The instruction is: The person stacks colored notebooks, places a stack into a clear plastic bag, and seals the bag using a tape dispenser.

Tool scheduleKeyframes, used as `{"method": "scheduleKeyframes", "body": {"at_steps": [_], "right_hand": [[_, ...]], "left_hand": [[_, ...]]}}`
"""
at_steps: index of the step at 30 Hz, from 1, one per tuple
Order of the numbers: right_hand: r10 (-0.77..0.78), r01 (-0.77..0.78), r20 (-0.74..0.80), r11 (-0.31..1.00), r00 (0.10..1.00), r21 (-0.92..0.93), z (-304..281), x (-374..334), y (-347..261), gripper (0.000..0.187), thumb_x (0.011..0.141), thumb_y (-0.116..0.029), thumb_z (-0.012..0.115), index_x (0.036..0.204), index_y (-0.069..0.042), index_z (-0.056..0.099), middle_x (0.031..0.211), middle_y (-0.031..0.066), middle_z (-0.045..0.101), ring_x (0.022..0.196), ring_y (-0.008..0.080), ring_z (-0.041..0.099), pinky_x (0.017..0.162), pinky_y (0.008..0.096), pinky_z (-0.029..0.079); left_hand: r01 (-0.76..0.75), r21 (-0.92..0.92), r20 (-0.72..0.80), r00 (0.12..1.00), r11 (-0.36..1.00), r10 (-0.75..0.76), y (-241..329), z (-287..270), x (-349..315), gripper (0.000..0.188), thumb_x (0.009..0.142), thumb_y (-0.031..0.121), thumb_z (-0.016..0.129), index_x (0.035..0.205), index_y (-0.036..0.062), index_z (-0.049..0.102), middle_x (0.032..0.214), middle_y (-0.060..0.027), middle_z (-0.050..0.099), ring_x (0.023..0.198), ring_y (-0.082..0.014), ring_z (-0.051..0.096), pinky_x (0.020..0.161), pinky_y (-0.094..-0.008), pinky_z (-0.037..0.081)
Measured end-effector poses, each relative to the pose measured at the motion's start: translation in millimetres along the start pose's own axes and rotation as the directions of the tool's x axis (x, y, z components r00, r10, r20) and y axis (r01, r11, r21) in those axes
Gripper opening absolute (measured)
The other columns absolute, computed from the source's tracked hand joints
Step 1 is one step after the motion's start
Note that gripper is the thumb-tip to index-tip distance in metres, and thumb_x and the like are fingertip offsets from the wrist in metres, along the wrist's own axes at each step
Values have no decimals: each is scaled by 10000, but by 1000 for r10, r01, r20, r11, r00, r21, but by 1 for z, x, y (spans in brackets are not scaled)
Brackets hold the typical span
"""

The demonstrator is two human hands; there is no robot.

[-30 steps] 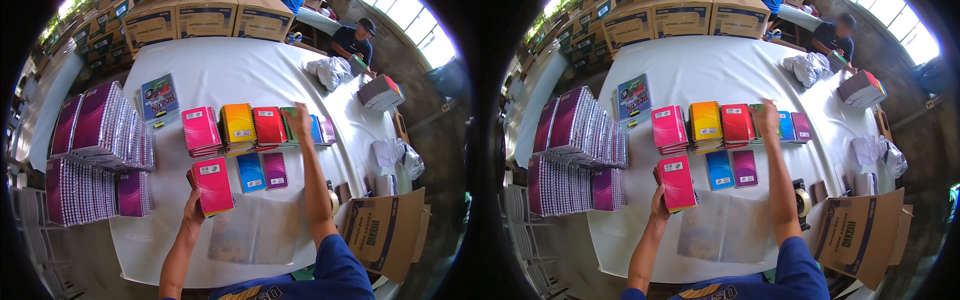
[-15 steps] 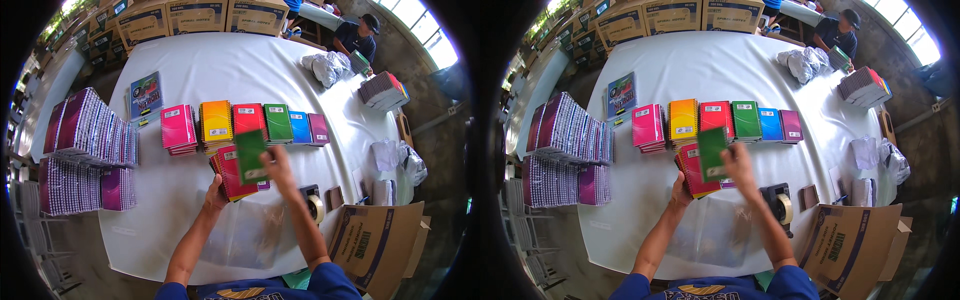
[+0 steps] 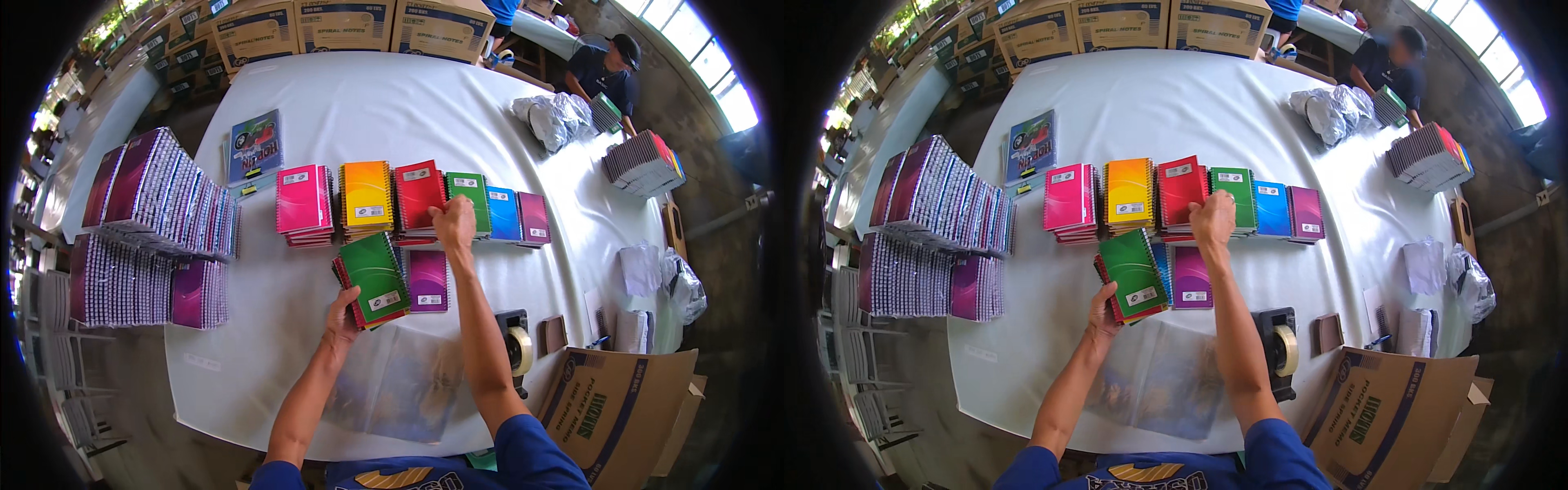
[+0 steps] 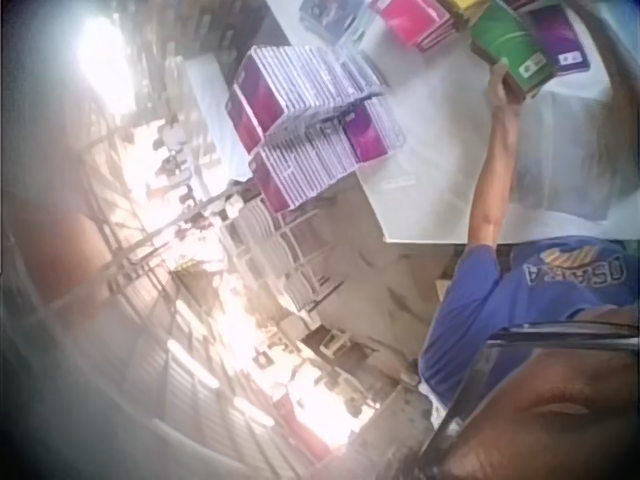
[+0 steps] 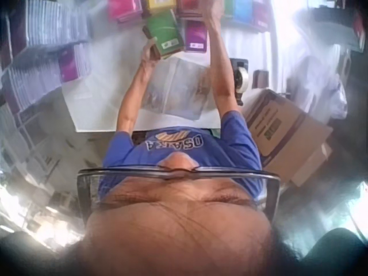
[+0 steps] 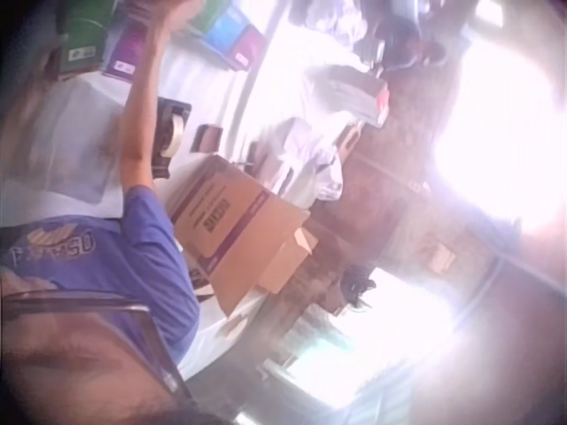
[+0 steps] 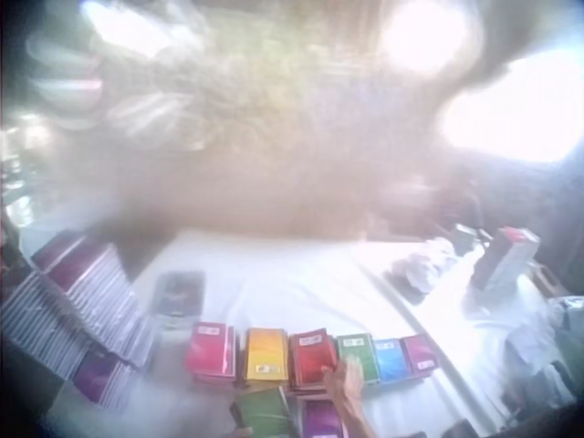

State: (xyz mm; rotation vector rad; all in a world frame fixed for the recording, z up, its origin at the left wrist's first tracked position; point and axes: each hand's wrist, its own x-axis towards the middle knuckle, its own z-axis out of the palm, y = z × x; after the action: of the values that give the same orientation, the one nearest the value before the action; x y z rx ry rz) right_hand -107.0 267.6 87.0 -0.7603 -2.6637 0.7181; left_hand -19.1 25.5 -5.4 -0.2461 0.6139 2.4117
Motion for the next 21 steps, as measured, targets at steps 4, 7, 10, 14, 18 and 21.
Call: {"method": "scheduleKeyframes", "body": {"at_steps": [4, 7, 10, 14, 18, 21], "right_hand": [[55, -125, 119, 679, 991, 724, -36, -5, 27, 220, 753, -27, 731, 863, 27, 548, 837, 111, 635, 768, 236, 657, 677, 368, 539], [6, -324, 364, 470, 931, 821, -69, -48, 3, 192, 785, 20, 705, 869, -19, 538, 811, 98, 626, 756, 147, 646, 639, 242, 514], [-147, -319, 403, 398, 903, 860, -60, -104, -19, 210, 783, -18, 733, 858, 2, 537, 812, 96, 636, 731, 183, 655, 665, 301, 548], [-460, 428, 10, 833, 888, 350, -21, -120, -56, 317, 745, -155, 786, 897, 11, 564, 955, 171, 576, 894, 315, 581, 760, 402, 475], [-309, 303, -250, 951, 917, -62, 19, -47, -76, 378, 768, -307, 759, 859, 21, 594, 1015, 213, 551, 961, 349, 547, 784, 441, 456], [-204, 188, -158, 976, 966, -111, 43, -11, -64, 380, 754, -294, 768, 850, 33, 601, 962, 208, 593, 888, 368, 576, 744, 439, 471]], "left_hand": [[-12, 3, -12, 1000, 1000, 12, 0, 3, -3, 659, 787, 301, 742, 1310, 10, 467, 1249, -165, 576, 1123, -308, 586, 990, -468, 472], [-16, -28, 15, 1000, 999, 17, 7, -3, -11, 725, 778, 346, 769, 1341, 30, 440, 1283, -135, 548, 1169, -279, 553, 996, -444, 463], [-47, -115, 34, 998, 992, 51, 2, -11, -8, 797, 776, 420, 762, 1376, 39, 401, 1330, -134, 521, 1206, -283, 527, 1023, -457, 440], [-90, -72, 36, 995, 993, 93, 22, -5, -17, 851, 770, 449, 755, 1407, 45, 362, 1364, -138, 498, 1230, -284, 508, 1038, -460, 424], [-97, -11, 6, 995, 995, 97, 38, -6, -23, 853, 759, 437, 766, 1406, 52, 367, 1362, -137, 499, 1232, -284, 507, 1042, -454, 421], [-90, 15, -7, 996, 996, 90, 43, -22, -23, 833, 760, 417, 772, 1400, 57, 380, 1359, -130, 504, 1231, -280, 511, 1043, -456, 421]]}}
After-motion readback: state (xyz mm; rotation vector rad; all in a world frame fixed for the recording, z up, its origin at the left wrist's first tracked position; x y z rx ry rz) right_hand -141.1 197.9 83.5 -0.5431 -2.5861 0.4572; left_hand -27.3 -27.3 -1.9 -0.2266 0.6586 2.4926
